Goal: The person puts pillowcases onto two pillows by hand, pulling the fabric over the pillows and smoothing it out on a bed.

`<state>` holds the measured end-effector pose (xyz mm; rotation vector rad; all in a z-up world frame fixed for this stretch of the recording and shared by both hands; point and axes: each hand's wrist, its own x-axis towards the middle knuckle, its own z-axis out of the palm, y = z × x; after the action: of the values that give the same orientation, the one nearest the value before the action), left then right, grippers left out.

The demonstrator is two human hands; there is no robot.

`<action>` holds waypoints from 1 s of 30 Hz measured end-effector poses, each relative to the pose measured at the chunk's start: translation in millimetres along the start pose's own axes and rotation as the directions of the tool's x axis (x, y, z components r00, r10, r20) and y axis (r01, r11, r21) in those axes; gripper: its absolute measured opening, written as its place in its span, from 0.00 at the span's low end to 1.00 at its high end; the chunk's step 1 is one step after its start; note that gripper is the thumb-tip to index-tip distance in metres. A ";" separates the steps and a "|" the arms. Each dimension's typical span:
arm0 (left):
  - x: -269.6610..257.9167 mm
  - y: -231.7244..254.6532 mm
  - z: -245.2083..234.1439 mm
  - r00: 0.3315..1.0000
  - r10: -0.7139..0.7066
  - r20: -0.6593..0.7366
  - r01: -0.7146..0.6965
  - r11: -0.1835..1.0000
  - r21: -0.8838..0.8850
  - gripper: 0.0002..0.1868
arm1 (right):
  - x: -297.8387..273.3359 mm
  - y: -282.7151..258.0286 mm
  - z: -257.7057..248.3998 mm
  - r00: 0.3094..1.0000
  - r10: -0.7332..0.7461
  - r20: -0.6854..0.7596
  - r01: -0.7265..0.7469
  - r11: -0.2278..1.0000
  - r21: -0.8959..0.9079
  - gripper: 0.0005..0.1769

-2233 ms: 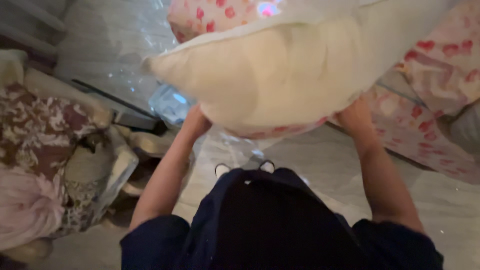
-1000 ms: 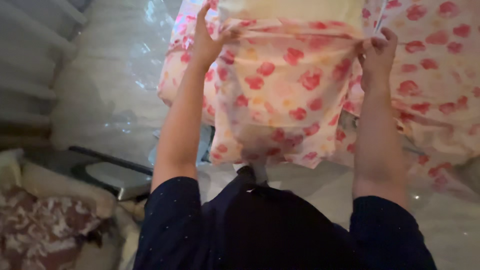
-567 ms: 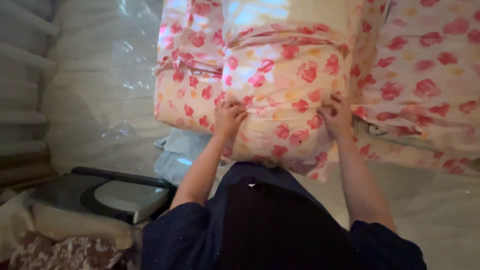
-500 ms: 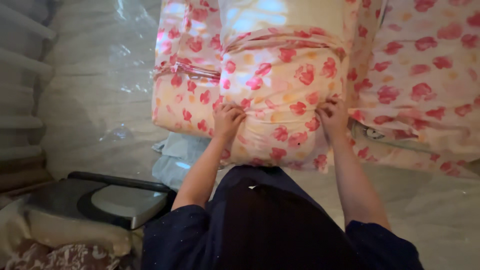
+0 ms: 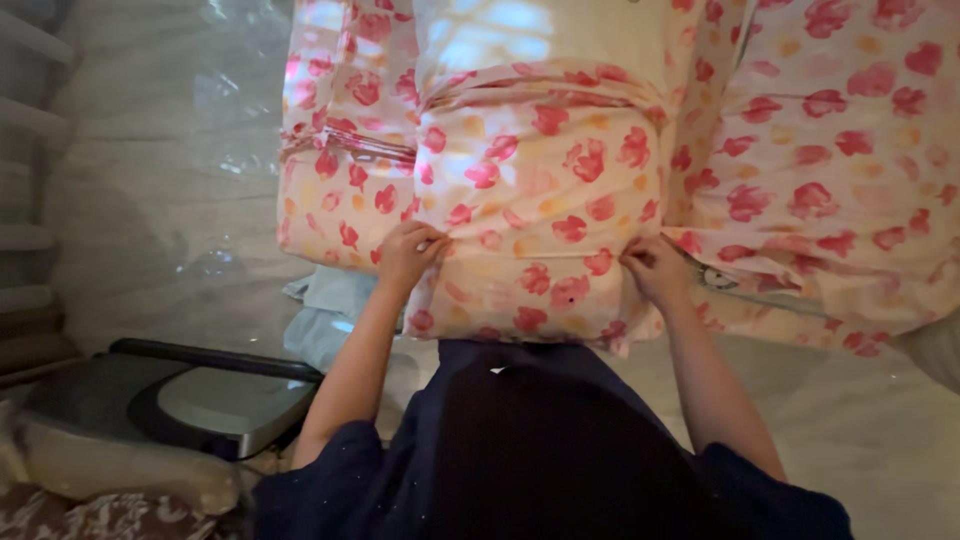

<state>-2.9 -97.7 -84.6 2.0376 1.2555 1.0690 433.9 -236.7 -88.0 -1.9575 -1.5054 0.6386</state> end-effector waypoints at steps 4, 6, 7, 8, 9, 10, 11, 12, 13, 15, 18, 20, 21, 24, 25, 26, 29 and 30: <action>0.1 6.3 -5.6 0.998 -0.021 0.067 0.021 1.000 -0.008 0.09 | 3.5 25.7 6.5 0.991 -0.130 0.006 0.130 0.991 -0.019 0.06; 3.5 9.5 -7.8 0.998 0.001 0.068 0.000 1.000 -0.011 0.09 | 3.2 30.2 3.4 0.986 -0.169 0.014 0.169 0.978 -0.120 0.06; 3.2 11.1 -9.6 0.997 0.013 0.079 -0.013 1.000 -0.007 0.08 | 1.2 28.9 2.0 0.985 -0.169 0.017 0.170 0.978 -0.120 0.06; 2.1 13.5 -10.6 0.996 0.026 0.090 -0.026 1.000 -0.002 0.07 | -2.0 25.0 0.6 0.996 -0.086 0.003 0.086 0.993 -0.080 0.07; 1.5 16.0 -11.4 0.996 0.024 0.087 -0.024 1.000 0.000 0.07 | -2.2 18.6 -1.1 1.000 -0.004 -0.008 0.004 0.999 -0.038 0.07; 0.4 18.7 -12.0 0.998 0.012 0.068 -0.012 1.000 -0.001 0.06 | -2.5 11.0 -5.6 1.000 -0.007 -0.005 0.007 0.999 -0.037 0.07; -1.1 21.2 -12.7 0.999 0.001 0.050 -0.001 1.000 -0.001 0.06 | -4.5 2.8 -11.3 0.998 -0.062 -0.031 0.062 0.998 0.004 0.16; -2.5 23.4 -12.8 0.999 -0.002 0.048 0.002 1.000 0.002 0.06 | -5.6 -5.3 -15.5 0.992 -0.115 -0.060 0.118 0.992 0.044 0.25; -3.7 24.9 -12.5 0.999 -0.030 0.044 0.031 0.999 -0.011 0.05 | -3.8 -12.4 -17.3 0.992 -0.116 -0.058 0.119 0.992 0.047 0.25; -6.1 26.4 -11.7 0.997 -0.062 0.040 0.062 0.998 -0.021 0.05 | 2.0 -19.7 -18.9 0.899 -0.436 -0.041 0.426 0.892 -0.149 0.28; -4.6 26.4 -10.1 0.997 -0.073 0.009 0.074 0.996 -0.048 0.05 | 8.1 -18.5 -11.2 0.922 -0.386 -0.019 0.379 0.914 -0.142 0.15; -5.0 30.8 -11.1 0.996 -0.085 0.010 0.085 0.995 -0.042 0.06 | 11.1 -14.1 -2.2 0.939 -0.343 0.009 0.342 0.933 -0.110 0.11; -3.6 33.8 -11.2 0.997 -0.083 0.008 0.083 0.996 -0.039 0.06 | 13.8 -11.8 0.7 0.953 -0.300 0.032 0.302 0.950 -0.083 0.07; 0.3 45.0 -7.3 0.996 -0.082 -0.020 0.081 0.996 -0.037 0.04 | 16.4 -11.3 4.0 0.938 -0.335 0.091 0.346 0.923 -0.171 0.07; 4.7 47.4 -3.7 0.996 -0.071 -0.047 0.071 0.997 -0.003 0.04 | 16.0 -13.7 3.4 0.938 -0.336 0.089 0.347 0.922 -0.169 0.07; 10.2 48.8 -0.2 0.995 -0.058 -0.075 0.061 0.998 0.032 0.03 | 15.7 -17.9 2.4 0.933 -0.356 0.047 0.358 0.918 -0.169 0.08; 39.2 46.0 12.2 0.986 -0.021 -0.163 0.037 0.995 0.095 0.05 | 16.7 -35.2 -5.6 0.923 -0.381 -0.050 0.373 0.919 -0.127 0.13; 47.3 47.0 19.4 0.987 -0.022 -0.162 0.037 0.995 0.094 0.05 | 16.1 -39.9 -8.6 0.917 -0.384 -0.105 0.376 0.923 -0.087 0.19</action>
<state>48.7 -76.2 -43.3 2.0303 1.4394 1.1999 416.2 -214.8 -54.3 -1.6454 -1.7821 0.3000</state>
